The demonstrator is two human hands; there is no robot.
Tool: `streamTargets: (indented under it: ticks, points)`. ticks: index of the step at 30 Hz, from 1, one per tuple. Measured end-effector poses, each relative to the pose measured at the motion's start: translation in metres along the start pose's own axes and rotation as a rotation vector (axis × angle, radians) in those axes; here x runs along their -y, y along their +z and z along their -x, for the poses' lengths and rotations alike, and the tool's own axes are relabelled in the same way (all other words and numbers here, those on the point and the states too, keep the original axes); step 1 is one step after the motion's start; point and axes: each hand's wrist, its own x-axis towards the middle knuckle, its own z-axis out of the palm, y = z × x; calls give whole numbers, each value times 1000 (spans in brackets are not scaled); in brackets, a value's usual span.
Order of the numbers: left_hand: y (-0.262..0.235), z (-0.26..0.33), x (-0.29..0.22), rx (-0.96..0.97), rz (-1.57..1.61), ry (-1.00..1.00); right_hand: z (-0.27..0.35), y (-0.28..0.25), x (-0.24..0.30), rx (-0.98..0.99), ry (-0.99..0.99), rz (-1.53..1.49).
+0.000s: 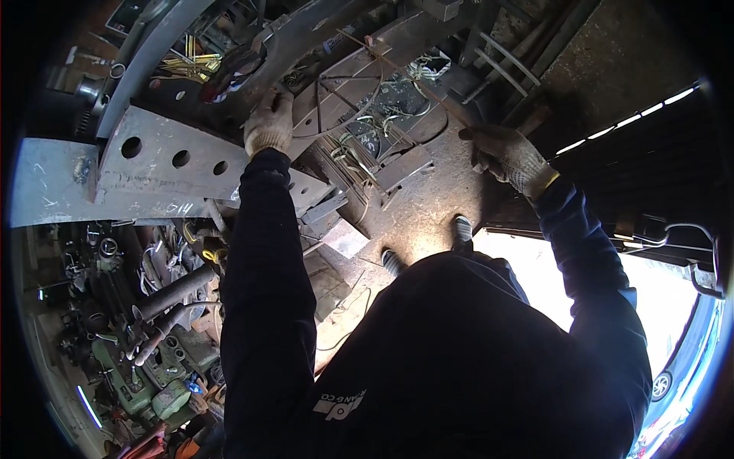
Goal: The person aligns and fits bent metal rods onto a metal frame jig by hand, adjusting and testing their shape.
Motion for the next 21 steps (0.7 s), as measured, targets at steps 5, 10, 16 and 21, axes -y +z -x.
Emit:
streamTargets:
  ticks: [5,10,16,21]
  points:
    - [-2,-1,1,44,-13,-14,1,8,13,-88,81,115]
    - [0,-1,6,25,-32,-2,2,22,25,-237,-228,570]
    - [-6,8,-4,11,5,2,-7,29,33,-218,-141,447]
    - [-5,4,-4,17,10,5,-9,24,30,-180,-46,346]
